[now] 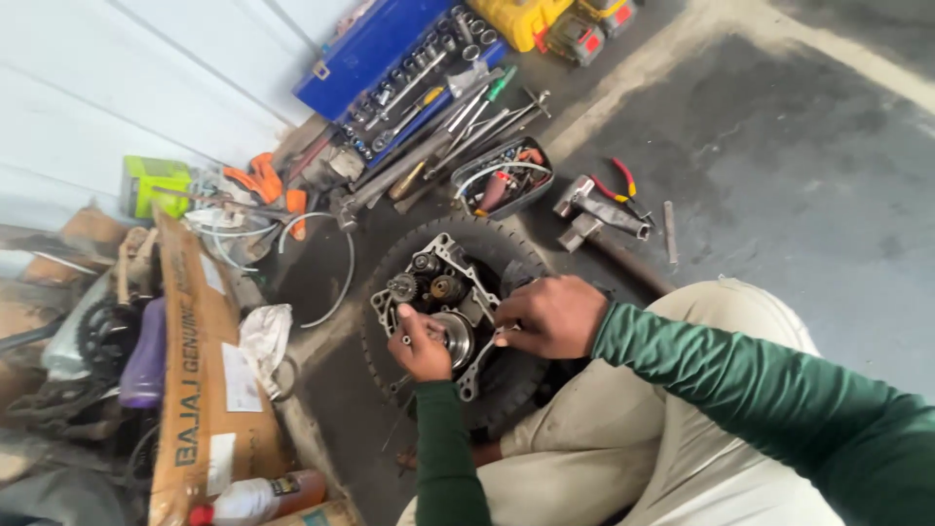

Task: The person sits on the workshop floor working on a scooter engine crankcase resting on a tire. They use a spanner to loosen and tighten bolts on the variator and crankcase cover, reposition the pulley component, and manipulate gears and fasteners on the engine casing throughout the clip.

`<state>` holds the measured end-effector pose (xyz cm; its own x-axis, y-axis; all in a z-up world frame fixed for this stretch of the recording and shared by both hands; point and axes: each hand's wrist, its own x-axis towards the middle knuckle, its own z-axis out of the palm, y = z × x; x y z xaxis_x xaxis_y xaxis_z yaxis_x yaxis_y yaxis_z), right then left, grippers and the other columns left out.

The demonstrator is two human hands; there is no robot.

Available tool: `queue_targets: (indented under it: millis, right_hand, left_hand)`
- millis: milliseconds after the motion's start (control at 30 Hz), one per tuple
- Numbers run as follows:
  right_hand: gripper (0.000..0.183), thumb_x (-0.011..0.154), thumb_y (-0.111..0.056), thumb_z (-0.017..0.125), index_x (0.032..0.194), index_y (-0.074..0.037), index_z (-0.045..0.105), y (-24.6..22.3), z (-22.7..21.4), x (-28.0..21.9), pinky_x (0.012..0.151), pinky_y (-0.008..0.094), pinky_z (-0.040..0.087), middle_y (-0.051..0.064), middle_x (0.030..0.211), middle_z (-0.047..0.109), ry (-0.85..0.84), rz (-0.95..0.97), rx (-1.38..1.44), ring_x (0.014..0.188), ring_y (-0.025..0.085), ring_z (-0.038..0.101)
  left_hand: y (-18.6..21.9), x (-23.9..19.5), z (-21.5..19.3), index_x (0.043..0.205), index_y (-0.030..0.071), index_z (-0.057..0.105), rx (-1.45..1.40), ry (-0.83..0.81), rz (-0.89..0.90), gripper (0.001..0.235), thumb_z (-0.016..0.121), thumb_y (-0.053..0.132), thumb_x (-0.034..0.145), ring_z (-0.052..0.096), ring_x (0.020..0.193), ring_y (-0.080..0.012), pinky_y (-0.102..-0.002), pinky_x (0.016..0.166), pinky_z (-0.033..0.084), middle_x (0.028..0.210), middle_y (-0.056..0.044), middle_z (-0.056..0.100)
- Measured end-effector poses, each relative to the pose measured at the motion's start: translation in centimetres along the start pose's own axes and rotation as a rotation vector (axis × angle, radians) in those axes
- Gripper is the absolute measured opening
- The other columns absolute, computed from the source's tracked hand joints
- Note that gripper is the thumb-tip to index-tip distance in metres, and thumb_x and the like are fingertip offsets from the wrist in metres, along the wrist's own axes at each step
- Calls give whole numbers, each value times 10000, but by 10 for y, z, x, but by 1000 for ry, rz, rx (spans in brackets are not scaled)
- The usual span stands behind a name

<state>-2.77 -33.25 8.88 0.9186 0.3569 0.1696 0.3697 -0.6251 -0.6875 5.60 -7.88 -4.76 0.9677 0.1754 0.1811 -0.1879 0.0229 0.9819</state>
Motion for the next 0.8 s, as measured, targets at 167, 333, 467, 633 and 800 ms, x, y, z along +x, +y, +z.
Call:
queue_targets:
  millis: [167, 333, 467, 633, 800]
  right_hand:
    - [275, 884, -408, 707, 1012, -170, 760, 1, 5, -1, 688, 451, 566, 47, 907, 757, -28, -18, 25, 841, 296, 730]
    - [279, 883, -413, 708, 1009, -169, 755, -1, 4, -2, 698, 453, 568, 42, 904, 755, -54, -4, 4, 842, 295, 729]
    - [279, 886, -412, 708, 1009, -166, 757, -3, 6, -2, 699, 461, 565, 48, 915, 752, -67, -7, -3, 849, 305, 725]
    - [279, 887, -416, 704, 1012, -172, 756, -6, 7, -1, 693, 460, 566, 41, 917, 752, -76, 7, -12, 851, 304, 726]
    - [281, 886, -422, 707, 1012, -176, 758, -3, 8, -2, 692, 457, 566, 40, 911, 750, -67, -8, -33, 844, 302, 726]
  left_hand:
    - [20, -5, 13, 575, 29, 509, 150, 81, 19, 683, 530, 501, 1067, 355, 461, -127, -362, 498, 280, 518, -48, 450]
    - [11, -8, 14, 593, 38, 508, 140, 137, 44, 661, 510, 500, 1065, 336, 459, -135, -383, 480, 241, 528, -39, 451]
    - [4, -16, 9, 616, 57, 496, 91, 202, 92, 650, 497, 504, 1089, 343, 484, -143, -382, 498, 271, 563, -38, 448]
    - [3, -23, 1, 577, 85, 492, 10, 306, 151, 679, 478, 523, 1095, 393, 482, -157, -385, 504, 336, 546, -36, 462]
    - [2, -12, 10, 619, 64, 463, 35, 223, 134, 650, 502, 494, 1104, 323, 501, -156, -390, 511, 275, 582, -48, 432]
